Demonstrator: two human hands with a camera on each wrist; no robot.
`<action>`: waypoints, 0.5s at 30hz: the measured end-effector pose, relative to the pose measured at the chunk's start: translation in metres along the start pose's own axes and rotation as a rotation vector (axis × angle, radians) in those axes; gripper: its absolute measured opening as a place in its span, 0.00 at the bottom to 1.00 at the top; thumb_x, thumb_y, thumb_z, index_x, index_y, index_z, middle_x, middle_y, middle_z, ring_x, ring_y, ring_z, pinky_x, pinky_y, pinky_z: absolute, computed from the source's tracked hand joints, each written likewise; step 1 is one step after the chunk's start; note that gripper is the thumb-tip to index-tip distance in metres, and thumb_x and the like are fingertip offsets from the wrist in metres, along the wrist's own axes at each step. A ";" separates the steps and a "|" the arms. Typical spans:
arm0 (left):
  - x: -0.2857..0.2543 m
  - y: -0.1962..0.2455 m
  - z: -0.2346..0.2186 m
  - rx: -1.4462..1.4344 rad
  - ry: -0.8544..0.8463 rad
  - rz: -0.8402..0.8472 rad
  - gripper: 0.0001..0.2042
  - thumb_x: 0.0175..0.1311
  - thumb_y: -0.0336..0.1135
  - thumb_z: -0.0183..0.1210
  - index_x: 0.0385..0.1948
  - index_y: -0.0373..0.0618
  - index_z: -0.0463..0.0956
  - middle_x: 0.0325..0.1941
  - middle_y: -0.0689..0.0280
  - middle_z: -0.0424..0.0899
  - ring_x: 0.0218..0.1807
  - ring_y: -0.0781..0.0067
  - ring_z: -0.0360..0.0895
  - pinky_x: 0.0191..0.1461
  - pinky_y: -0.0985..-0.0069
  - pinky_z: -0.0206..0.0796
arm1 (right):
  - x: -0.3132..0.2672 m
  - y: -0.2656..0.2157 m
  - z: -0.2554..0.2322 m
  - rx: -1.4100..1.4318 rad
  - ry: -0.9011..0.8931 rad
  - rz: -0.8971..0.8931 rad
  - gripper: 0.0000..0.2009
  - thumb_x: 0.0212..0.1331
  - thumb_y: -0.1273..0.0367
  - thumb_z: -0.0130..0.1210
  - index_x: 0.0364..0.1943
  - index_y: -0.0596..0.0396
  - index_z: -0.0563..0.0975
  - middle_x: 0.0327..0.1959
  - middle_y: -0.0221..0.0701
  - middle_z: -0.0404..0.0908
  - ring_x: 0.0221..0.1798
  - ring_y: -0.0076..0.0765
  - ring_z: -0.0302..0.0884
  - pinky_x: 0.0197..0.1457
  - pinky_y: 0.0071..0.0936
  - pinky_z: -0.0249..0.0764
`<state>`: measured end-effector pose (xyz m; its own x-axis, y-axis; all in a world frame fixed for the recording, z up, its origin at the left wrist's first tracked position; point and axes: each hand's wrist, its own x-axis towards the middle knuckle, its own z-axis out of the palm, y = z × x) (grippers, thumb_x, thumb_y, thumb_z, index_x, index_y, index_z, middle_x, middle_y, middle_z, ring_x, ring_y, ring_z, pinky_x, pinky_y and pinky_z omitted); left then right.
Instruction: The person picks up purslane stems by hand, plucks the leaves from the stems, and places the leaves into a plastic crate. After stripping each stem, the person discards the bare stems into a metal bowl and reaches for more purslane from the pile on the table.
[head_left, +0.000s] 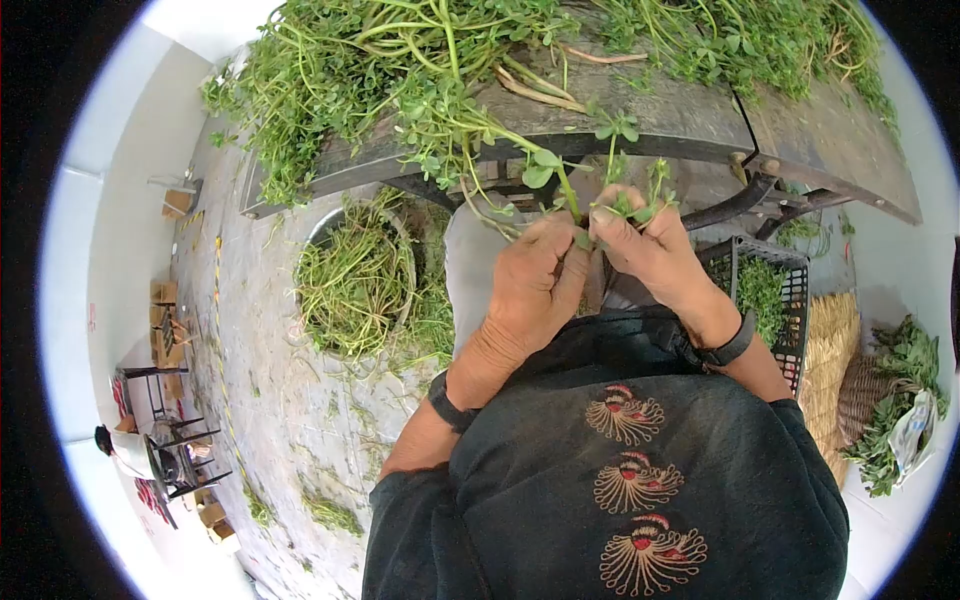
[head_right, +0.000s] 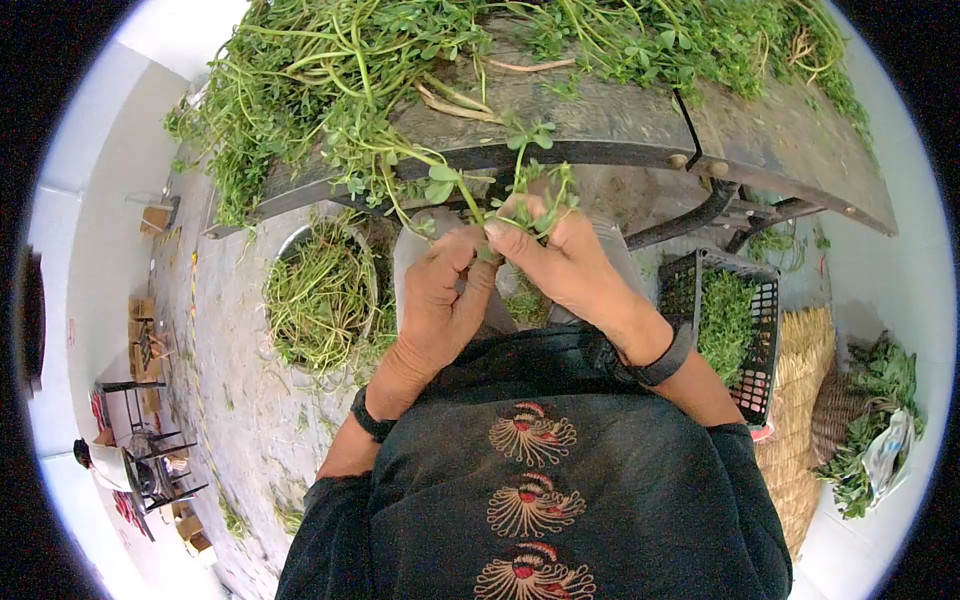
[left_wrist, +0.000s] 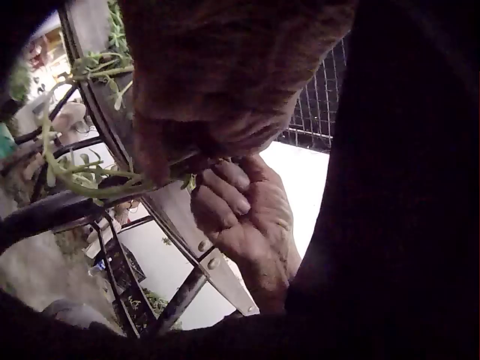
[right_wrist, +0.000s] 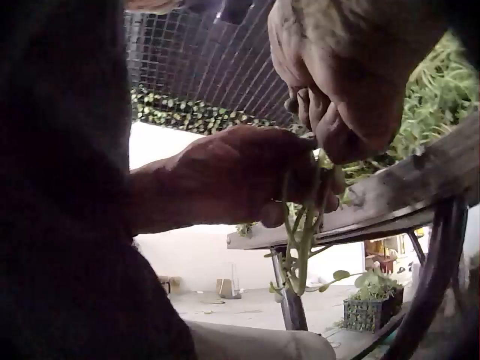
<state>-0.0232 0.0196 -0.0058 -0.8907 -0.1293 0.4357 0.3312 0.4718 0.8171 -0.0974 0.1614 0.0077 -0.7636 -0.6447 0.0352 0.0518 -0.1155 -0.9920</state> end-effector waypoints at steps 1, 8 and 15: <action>0.000 0.000 0.001 -0.001 -0.004 0.002 0.03 0.55 0.23 0.55 0.30 0.38 0.72 0.26 0.59 0.73 0.25 0.58 0.71 0.29 0.72 0.63 | -0.005 -0.002 0.002 0.000 0.004 -0.001 0.09 0.59 0.66 0.54 0.31 0.59 0.75 0.27 0.23 0.77 0.28 0.16 0.67 0.30 0.20 0.65; -0.002 -0.020 -0.001 -0.082 0.019 -0.286 0.09 0.61 0.30 0.53 0.24 0.34 0.73 0.23 0.62 0.74 0.21 0.75 0.71 0.24 0.79 0.62 | -0.028 -0.020 0.017 -0.409 -0.155 -0.445 0.11 0.55 0.67 0.55 0.21 0.54 0.68 0.14 0.26 0.63 0.19 0.22 0.62 0.22 0.27 0.60; -0.005 -0.008 -0.003 -0.295 -0.009 -0.449 0.11 0.66 0.34 0.50 0.30 0.35 0.76 0.27 0.68 0.77 0.22 0.84 0.71 0.24 0.84 0.67 | 0.004 -0.007 -0.024 0.176 0.277 0.021 0.19 0.65 0.55 0.43 0.19 0.51 0.67 0.16 0.23 0.65 0.15 0.16 0.57 0.15 0.18 0.51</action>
<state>-0.0207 0.0134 -0.0131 -0.9672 -0.2534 0.0168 -0.0106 0.1064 0.9943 -0.1167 0.1777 0.0118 -0.9059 -0.4213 -0.0434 0.1616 -0.2490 -0.9549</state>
